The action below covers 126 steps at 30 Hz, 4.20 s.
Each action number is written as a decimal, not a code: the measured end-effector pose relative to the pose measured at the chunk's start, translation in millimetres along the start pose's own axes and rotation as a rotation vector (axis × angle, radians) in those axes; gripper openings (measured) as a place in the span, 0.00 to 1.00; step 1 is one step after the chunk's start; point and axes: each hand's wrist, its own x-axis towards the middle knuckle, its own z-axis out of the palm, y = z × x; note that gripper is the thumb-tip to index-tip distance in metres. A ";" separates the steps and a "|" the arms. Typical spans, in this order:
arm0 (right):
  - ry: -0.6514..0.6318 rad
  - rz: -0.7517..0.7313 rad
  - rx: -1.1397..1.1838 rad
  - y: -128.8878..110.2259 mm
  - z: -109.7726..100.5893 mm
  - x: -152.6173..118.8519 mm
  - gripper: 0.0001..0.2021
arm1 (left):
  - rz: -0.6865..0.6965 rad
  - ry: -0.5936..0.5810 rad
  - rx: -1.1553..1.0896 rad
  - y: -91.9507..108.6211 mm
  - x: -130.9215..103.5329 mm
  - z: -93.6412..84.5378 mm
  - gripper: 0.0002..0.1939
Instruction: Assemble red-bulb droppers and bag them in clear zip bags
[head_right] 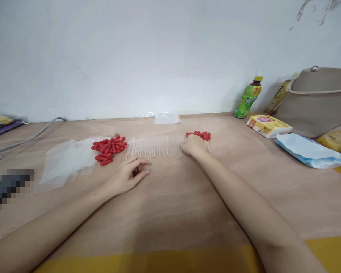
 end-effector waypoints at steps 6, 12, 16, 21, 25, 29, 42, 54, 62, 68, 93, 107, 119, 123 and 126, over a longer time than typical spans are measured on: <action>0.030 0.007 -0.001 -1.7 5.8 2.3 0.06 | -0.003 0.004 0.004 0.4 -2.4 1.5 0.11; 0.035 -0.010 0.023 -2.3 -1.0 0.6 0.09 | -0.067 0.079 0.106 -14.0 5.1 -24.3 0.08; 0.032 -0.077 0.107 -4.5 -9.9 -8.9 0.12 | -0.123 0.080 0.300 -47.6 14.0 -69.2 0.08; 0.181 -0.367 0.233 1.0 3.0 -32.3 0.07 | -0.329 0.078 0.458 -86.3 11.1 -110.0 0.08; 0.221 -0.732 0.356 11.5 19.1 -54.7 0.06 | -0.506 0.152 0.560 -97.3 6.7 -114.3 0.12; 0.217 -0.818 0.405 17.1 25.9 -66.9 0.04 | -0.585 0.168 0.606 -100.9 5.2 -110.3 0.18; 0.271 -0.834 0.424 16.9 28.6 -68.0 0.04 | -0.662 0.181 0.579 -91.8 6.7 -105.6 0.16; 0.297 -0.866 0.443 18.7 31.6 -65.5 0.11 | 0.230 -0.231 0.649 -11.6 17.0 -73.7 0.12; 0.287 -0.893 0.454 19.0 30.7 -65.1 0.09 | 0.265 -0.246 0.327 2.9 1.6 -22.0 0.17; 0.265 -0.886 0.461 15.8 23.4 -70.2 0.09 | 0.117 -0.120 0.089 -9.9 -2.4 -17.5 0.09; 0.075 -0.997 0.383 4.8 22.7 -82.4 0.08 | -0.149 -0.129 -0.310 3.6 -8.8 5.0 0.09; 0.206 -0.959 0.252 -1.6 20.4 -90.0 0.11 | -0.147 -0.037 -0.253 2.7 -6.0 9.4 0.10; 0.181 -1.004 0.175 -8.6 25.0 -87.8 0.17 | 0.004 -0.035 -0.148 1.9 -4.5 12.0 0.08; 0.115 -0.992 0.201 -11.8 24.7 -88.6 0.17 | 0.041 -0.022 -0.119 2.2 -4.4 11.9 0.08; 0.069 -0.978 0.231 -12.8 24.6 -87.9 0.16 | 0.059 -0.015 -0.102 2.3 -3.3 11.7 0.07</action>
